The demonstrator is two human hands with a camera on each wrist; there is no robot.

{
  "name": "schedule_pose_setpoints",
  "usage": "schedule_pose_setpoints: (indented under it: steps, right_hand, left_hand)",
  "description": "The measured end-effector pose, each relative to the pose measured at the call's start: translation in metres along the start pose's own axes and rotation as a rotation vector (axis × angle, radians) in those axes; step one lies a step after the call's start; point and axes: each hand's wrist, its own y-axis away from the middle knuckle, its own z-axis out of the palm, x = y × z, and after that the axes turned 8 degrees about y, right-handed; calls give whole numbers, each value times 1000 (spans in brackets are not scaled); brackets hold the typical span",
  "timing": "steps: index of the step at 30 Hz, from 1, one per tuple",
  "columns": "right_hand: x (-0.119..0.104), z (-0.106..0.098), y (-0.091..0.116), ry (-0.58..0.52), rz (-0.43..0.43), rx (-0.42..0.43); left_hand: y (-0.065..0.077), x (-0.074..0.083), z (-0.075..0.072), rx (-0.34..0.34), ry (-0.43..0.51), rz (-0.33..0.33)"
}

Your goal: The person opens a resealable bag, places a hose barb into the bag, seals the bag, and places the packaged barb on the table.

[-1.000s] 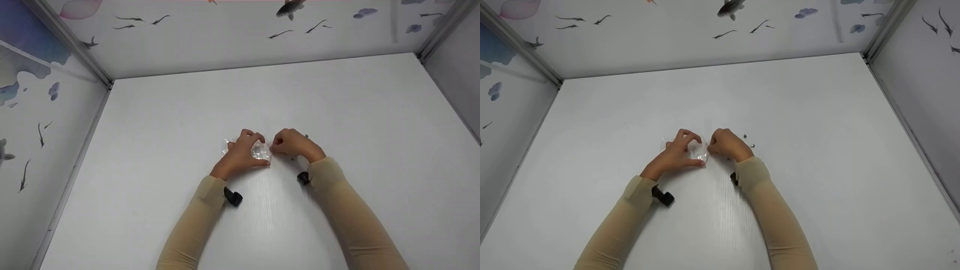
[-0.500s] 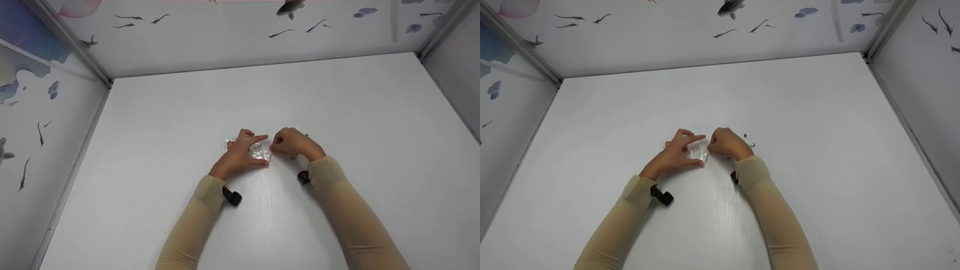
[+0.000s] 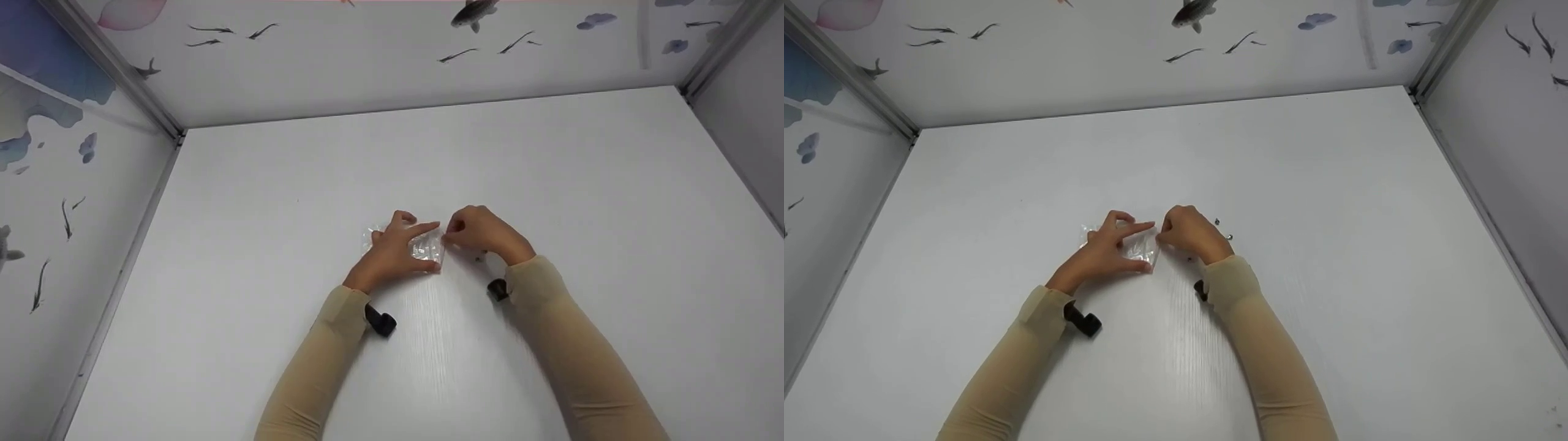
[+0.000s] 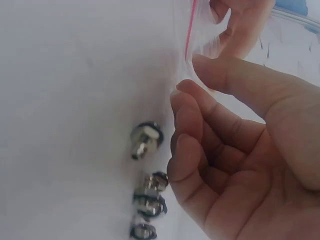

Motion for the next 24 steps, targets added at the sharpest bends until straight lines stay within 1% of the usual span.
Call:
schedule_pose_setpoints:
  steps: [7, 12, 16, 18, 21, 22, 24]
  right_hand:
    - [10, -14, 12, -18, -76, 85]
    - [23, -20, 20, 0, -110, 99]
    - [32, -22, 25, 26, -140, 81]
    - [35, -22, 28, 40, -150, 64]
    - [39, -21, 33, 53, -161, 37]
    - [40, -21, 34, 57, -164, 30]
    - [42, -19, 36, 68, -179, 25]
  left_hand:
    - [0, -2, 0, 4, 24, -11]
    - [1, -3, 1, 15, 29, -13]
    - [1, -3, 2, 19, 47, -35]
    - [1, -3, 2, 19, 57, -54]
    - [1, -3, 2, 19, 63, -66]
    - [1, -3, 2, 18, 64, -66]
    - [1, -4, 2, 14, 59, -44]
